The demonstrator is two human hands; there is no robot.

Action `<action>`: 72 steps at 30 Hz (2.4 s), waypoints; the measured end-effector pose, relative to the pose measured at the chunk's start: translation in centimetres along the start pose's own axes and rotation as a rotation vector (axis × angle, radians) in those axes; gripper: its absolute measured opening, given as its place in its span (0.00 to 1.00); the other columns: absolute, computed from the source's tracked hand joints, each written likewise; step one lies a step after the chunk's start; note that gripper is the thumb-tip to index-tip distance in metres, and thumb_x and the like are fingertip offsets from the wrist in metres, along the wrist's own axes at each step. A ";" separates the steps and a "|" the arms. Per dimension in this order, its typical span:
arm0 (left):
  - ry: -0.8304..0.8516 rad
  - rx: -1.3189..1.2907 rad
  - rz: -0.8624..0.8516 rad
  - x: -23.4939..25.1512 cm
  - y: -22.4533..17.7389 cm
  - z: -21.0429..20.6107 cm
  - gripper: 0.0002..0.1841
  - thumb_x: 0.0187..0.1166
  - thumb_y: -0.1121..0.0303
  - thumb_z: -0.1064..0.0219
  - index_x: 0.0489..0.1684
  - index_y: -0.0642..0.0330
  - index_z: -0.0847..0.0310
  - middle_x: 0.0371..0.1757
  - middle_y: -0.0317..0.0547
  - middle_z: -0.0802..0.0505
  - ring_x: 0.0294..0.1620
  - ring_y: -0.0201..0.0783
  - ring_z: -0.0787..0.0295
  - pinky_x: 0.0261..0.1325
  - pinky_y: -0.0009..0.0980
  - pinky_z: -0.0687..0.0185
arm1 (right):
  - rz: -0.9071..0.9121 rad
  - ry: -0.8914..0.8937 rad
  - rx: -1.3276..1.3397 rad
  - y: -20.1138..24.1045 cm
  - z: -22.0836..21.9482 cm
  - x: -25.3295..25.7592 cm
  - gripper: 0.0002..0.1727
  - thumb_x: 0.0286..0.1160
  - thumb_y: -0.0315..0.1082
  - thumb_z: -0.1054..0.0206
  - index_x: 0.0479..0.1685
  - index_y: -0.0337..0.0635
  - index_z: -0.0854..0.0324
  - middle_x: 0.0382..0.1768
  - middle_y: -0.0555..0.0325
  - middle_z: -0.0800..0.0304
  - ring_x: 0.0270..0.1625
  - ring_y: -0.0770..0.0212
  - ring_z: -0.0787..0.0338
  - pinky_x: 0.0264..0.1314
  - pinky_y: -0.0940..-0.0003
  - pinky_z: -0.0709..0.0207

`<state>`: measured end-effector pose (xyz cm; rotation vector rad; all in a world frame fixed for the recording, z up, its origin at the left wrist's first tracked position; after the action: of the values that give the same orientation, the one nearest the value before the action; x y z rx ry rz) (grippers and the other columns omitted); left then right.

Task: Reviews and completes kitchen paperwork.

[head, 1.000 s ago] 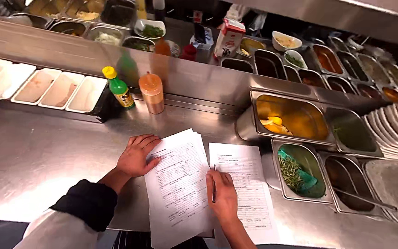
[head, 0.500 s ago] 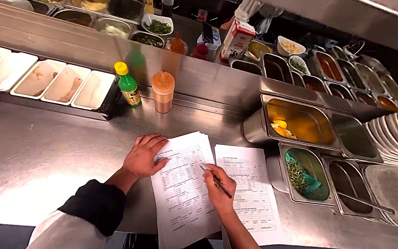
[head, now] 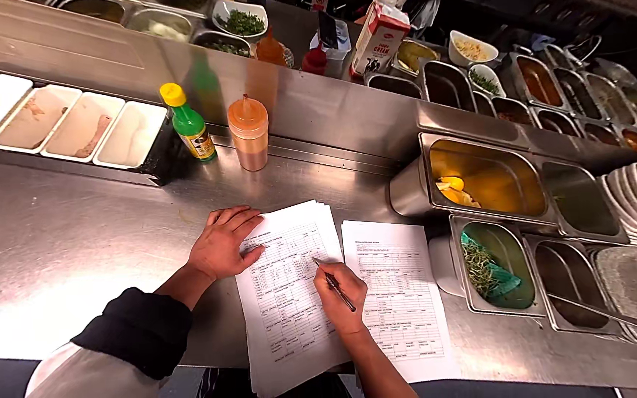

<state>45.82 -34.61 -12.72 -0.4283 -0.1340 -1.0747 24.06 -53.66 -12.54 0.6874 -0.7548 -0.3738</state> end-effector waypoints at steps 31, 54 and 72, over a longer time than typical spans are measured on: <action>-0.018 0.012 -0.010 0.0 0.0 -0.1 0.34 0.72 0.36 0.42 0.66 0.49 0.12 0.74 0.40 0.12 0.79 0.48 0.22 0.76 0.56 0.32 | -0.001 -0.077 0.023 0.0 0.0 -0.2 0.04 0.61 0.26 0.30 0.23 0.40 0.10 0.24 0.61 0.09 0.27 0.74 0.12 0.30 0.82 0.17; -0.018 0.008 -0.014 0.0 0.0 -0.1 0.34 0.71 0.36 0.42 0.67 0.49 0.12 0.74 0.40 0.12 0.79 0.48 0.22 0.76 0.56 0.32 | -0.024 -0.040 0.032 0.0 -0.2 -0.1 0.05 0.64 0.27 0.30 0.28 0.39 0.08 0.28 0.60 0.07 0.30 0.74 0.10 0.34 0.81 0.15; -0.026 0.017 -0.018 -0.1 0.3 -0.3 0.34 0.71 0.35 0.42 0.66 0.48 0.12 0.74 0.40 0.12 0.79 0.47 0.22 0.76 0.56 0.32 | -0.138 -0.085 0.080 0.1 -0.1 0.2 0.05 0.64 0.27 0.30 0.28 0.39 0.08 0.25 0.62 0.08 0.27 0.76 0.12 0.31 0.82 0.16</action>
<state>45.98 -34.53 -13.13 -0.4267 -0.1702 -1.0849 24.30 -53.68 -12.44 0.8052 -0.8086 -0.5036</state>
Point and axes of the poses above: each hand's wrist, its own x-axis towards the middle knuckle, its own z-axis out of the back of the hand, y = z × x, the point moved 1 cm from there along x, towards the middle knuckle
